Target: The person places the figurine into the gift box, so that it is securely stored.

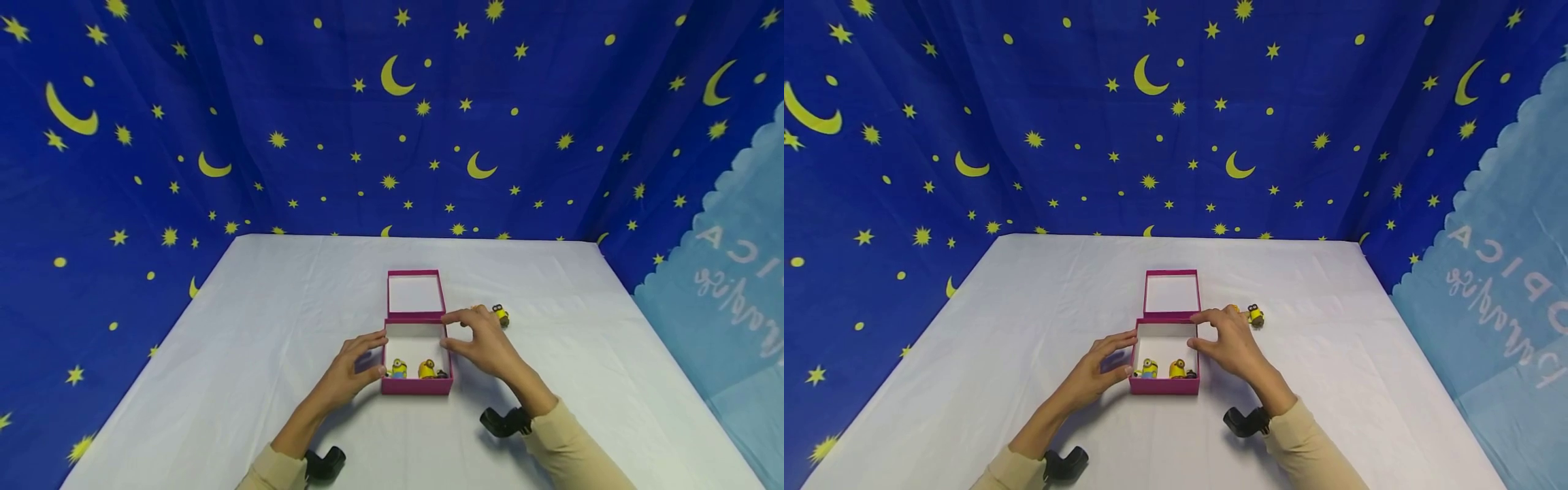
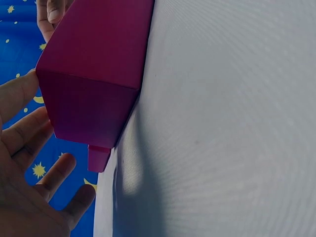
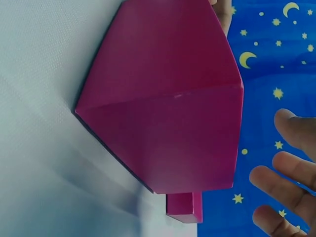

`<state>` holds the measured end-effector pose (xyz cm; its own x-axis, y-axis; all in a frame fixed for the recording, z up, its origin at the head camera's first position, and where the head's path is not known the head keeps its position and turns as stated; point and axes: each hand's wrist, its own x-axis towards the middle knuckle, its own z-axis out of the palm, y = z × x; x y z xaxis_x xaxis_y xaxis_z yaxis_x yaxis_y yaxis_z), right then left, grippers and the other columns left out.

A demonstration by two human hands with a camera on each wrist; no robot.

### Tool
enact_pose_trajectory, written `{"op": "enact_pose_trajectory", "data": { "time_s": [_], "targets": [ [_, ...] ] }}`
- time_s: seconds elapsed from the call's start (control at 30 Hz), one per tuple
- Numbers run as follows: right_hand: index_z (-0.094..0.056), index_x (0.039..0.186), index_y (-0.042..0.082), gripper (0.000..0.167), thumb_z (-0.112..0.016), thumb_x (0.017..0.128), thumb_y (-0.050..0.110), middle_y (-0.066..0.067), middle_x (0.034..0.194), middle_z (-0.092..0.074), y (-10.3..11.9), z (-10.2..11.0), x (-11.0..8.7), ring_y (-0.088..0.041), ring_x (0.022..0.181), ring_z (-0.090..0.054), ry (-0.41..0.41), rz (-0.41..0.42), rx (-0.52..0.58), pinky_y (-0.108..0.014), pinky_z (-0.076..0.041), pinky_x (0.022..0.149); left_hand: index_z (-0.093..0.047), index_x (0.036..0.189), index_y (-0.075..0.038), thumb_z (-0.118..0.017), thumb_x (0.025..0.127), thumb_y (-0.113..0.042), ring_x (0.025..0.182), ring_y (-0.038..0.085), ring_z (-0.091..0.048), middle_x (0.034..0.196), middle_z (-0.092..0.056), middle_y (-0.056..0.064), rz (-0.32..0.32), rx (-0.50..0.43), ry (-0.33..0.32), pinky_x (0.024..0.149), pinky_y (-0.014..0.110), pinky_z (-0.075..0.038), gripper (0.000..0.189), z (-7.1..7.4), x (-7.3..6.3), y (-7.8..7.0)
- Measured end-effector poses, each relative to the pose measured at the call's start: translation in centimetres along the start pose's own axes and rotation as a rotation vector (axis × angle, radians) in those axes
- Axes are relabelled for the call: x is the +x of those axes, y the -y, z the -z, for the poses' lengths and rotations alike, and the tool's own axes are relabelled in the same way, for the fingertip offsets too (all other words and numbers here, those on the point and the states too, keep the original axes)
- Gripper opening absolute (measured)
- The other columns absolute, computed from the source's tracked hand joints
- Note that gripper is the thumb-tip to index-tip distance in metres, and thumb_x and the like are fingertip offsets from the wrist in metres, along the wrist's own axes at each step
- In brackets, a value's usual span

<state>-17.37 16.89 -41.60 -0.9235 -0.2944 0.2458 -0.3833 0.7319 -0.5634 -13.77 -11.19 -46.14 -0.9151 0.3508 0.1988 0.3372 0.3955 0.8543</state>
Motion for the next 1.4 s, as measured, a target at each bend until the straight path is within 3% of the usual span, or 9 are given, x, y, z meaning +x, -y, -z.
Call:
{"op": "enact_pose_trajectory", "data": {
  "time_s": [0.33,0.73,1.03,1.4],
  "targets": [
    [-0.065,0.114,0.016,0.041,-0.077,0.077,0.029,-0.008,0.099,-0.064,-1.0,0.3,0.4,-0.025,0.093,-0.048,-0.020,-0.017,0.022,-0.030,-0.030,0.072,-0.055,0.132,-0.010,-0.069,0.085,-0.021,0.131,0.020,-0.035,0.146,-0.045,-0.005,0.015,-0.012,0.011,0.106,0.051,-0.031,0.050,0.1,0.0,0.1],
    [-0.063,0.119,0.013,0.047,-0.077,0.078,0.032,-0.010,0.098,-0.064,-2.6,0.4,0.9,-0.028,0.091,-0.047,-0.032,-0.024,0.030,-0.034,-0.027,0.076,-0.055,0.132,-0.013,-0.069,0.086,-0.025,0.131,0.020,-0.035,0.146,-0.045,-0.006,0.023,-0.010,0.012,0.107,0.053,-0.030,0.050,0.0,0.0,0.2],
    [-0.061,0.123,0.012,0.050,-0.076,0.079,0.029,-0.009,0.118,-0.064,-4.1,0.7,1.1,-0.027,0.106,-0.047,-0.044,-0.072,0.012,-0.037,-0.030,0.082,-0.055,0.132,-0.012,-0.069,0.086,-0.021,0.130,0.021,-0.036,0.146,-0.045,-0.006,0.028,-0.008,0.009,0.107,0.055,-0.030,0.049,-0.1,0.0,0.0],
    [-0.059,0.125,0.009,0.052,-0.075,0.080,0.028,-0.013,0.121,-0.063,-5.6,0.8,1.4,-0.031,0.112,-0.046,-0.055,-0.074,-0.029,-0.041,-0.029,0.087,-0.055,0.131,-0.010,-0.068,0.087,-0.022,0.128,0.024,-0.039,0.145,-0.046,0.000,-0.011,0.018,-0.006,0.105,0.054,-0.032,0.047,-0.1,-0.1,0.2]
  ]
}}
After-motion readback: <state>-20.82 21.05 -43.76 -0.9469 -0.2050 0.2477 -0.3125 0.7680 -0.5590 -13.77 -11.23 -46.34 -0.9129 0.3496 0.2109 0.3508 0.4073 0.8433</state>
